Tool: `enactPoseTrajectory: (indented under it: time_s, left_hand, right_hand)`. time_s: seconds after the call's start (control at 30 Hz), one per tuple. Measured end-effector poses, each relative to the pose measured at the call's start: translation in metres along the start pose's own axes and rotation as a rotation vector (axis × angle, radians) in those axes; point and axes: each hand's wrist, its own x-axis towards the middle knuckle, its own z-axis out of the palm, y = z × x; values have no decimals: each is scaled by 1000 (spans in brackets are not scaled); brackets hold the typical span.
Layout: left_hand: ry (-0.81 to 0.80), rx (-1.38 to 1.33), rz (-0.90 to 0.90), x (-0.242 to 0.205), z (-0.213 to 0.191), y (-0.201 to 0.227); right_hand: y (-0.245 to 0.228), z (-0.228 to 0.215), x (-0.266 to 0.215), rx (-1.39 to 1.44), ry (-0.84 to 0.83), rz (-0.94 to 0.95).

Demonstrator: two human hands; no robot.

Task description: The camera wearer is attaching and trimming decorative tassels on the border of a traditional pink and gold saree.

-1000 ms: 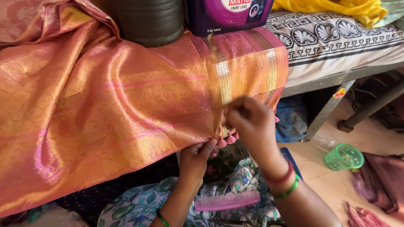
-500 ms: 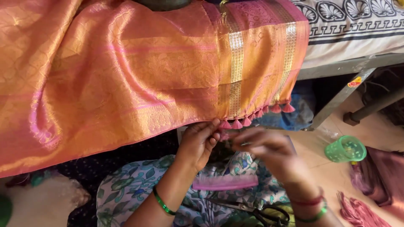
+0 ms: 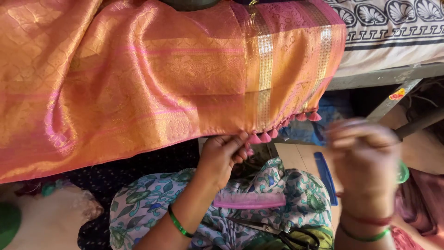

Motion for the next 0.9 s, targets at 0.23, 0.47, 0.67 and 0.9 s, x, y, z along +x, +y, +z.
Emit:
enactPoseTrajectory:
  time_s: [0.23, 0.47, 0.67, 0.9]
  left_hand:
    - [48, 128, 18, -8, 1, -6]
    - [-17, 48, 28, -1, -4, -12]
    - [-7, 89, 15, -2, 2, -6]
    - [-20, 130, 62, -4, 2, -4]
  right_hand:
    - [-2, 128, 17, -668, -521, 205]
    - [19, 117, 7, -676, -581, 23]
    - [24, 111, 8, -330, -305, 585]
    - [43, 106, 12, -273, -244, 667]
